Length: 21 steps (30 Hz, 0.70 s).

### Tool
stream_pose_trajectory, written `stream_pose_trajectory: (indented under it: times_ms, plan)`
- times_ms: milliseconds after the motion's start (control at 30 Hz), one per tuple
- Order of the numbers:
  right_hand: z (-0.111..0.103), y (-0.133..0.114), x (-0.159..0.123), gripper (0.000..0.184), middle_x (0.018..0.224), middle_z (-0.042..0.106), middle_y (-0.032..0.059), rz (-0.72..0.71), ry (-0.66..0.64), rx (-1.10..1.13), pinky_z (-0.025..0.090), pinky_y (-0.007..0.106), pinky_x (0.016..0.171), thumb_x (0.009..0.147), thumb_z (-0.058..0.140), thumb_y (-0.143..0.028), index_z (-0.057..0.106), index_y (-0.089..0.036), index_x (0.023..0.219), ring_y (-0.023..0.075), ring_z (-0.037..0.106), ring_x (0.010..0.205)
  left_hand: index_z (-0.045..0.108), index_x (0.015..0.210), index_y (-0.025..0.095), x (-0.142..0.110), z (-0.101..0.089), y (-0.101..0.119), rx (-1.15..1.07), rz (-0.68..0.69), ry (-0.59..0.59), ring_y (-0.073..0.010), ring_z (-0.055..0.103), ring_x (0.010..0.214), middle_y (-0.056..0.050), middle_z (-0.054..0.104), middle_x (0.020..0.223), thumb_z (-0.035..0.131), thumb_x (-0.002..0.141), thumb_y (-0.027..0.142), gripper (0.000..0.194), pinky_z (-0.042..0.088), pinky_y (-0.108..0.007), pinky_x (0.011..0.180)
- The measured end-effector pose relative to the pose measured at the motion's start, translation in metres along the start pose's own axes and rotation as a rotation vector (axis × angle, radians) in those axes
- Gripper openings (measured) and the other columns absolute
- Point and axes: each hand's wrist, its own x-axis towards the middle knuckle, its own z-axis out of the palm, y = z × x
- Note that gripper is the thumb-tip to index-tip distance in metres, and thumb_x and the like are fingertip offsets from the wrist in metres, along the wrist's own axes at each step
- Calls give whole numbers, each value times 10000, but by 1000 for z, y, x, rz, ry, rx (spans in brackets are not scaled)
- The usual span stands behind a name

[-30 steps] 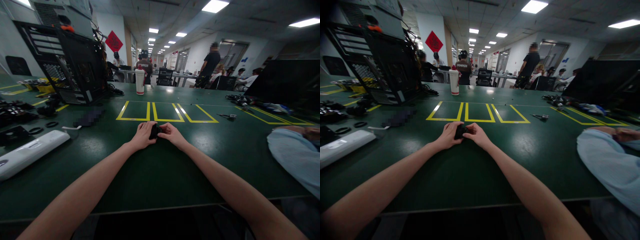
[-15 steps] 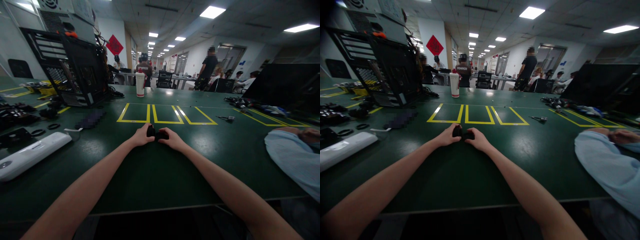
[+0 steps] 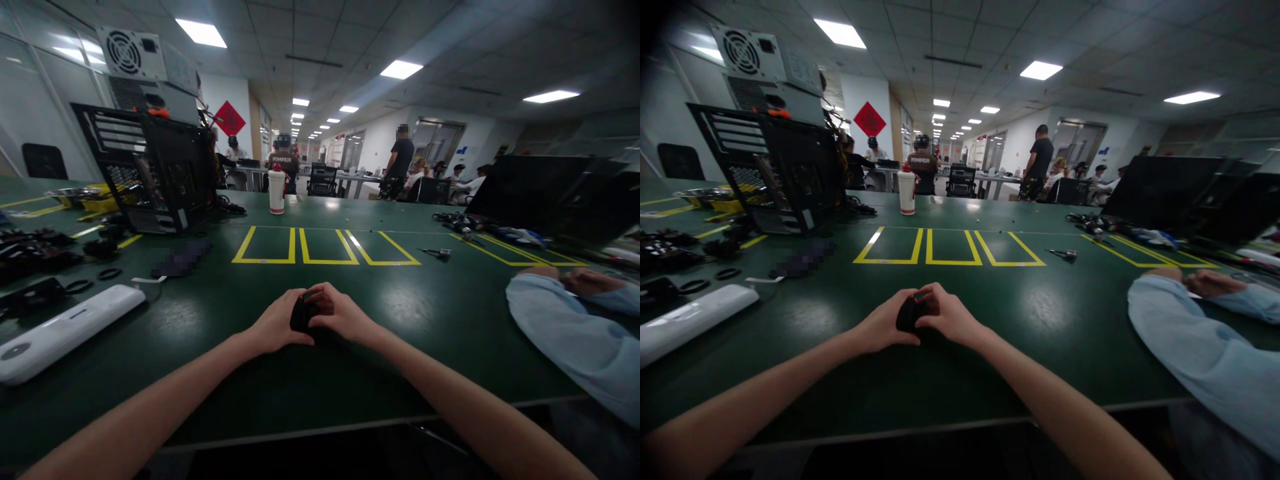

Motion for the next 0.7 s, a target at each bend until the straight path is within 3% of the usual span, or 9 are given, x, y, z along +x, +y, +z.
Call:
stream_pose_trajectory:
  times_ms: [233, 433, 533, 600, 700]
  plan:
    - [50, -34, -54, 725, 851, 633, 0, 106, 143, 52, 424, 392, 859, 528, 732, -222, 382, -249, 1163, 183, 581, 874, 378, 1161, 345, -71, 8, 33, -17, -24, -48, -188, 482, 961, -16, 432, 1065, 632, 643, 251, 585, 423, -344, 829]
    - [81, -34, -54, 873, 1083, 480, 49, 188, 157, 312, 474, 360, 816, 417, 783, -184, 356, -267, 1174, 177, 562, 893, 489, 1052, 335, -96, 5, 35, 21, -28, -10, -195, 491, 973, -29, 464, 1038, 578, 656, 228, 420, 438, -326, 828]
    - [89, -37, -56, 888, 1132, 431, 55, 129, 87, 314, 458, 368, 858, 406, 790, -216, 360, -279, 1181, 193, 532, 964, 494, 1015, 319, -106, 4, 28, 50, -41, 62, -198, 530, 924, -29, 501, 1030, 580, 618, 218, 419, 474, -307, 768]
    - [86, -41, -61, 829, 1158, 415, 57, 59, 19, 265, 459, 365, 861, 458, 771, -244, 371, -286, 1183, 196, 526, 983, 489, 972, 314, -118, -1, 16, 91, -82, 175, -204, 548, 906, -18, 530, 1005, 578, 603, 221, 391, 483, -309, 759]
    - [65, -44, -68, 597, 1115, 448, 40, 12, 96, 116, 462, 347, 852, 571, 711, -287, 452, -282, 1108, 183, 531, 971, 457, 979, 381, -143, -22, -14, 177, -202, 337, -220, 556, 909, 37, 563, 969, 550, 628, 280, 376, 464, -375, 810]
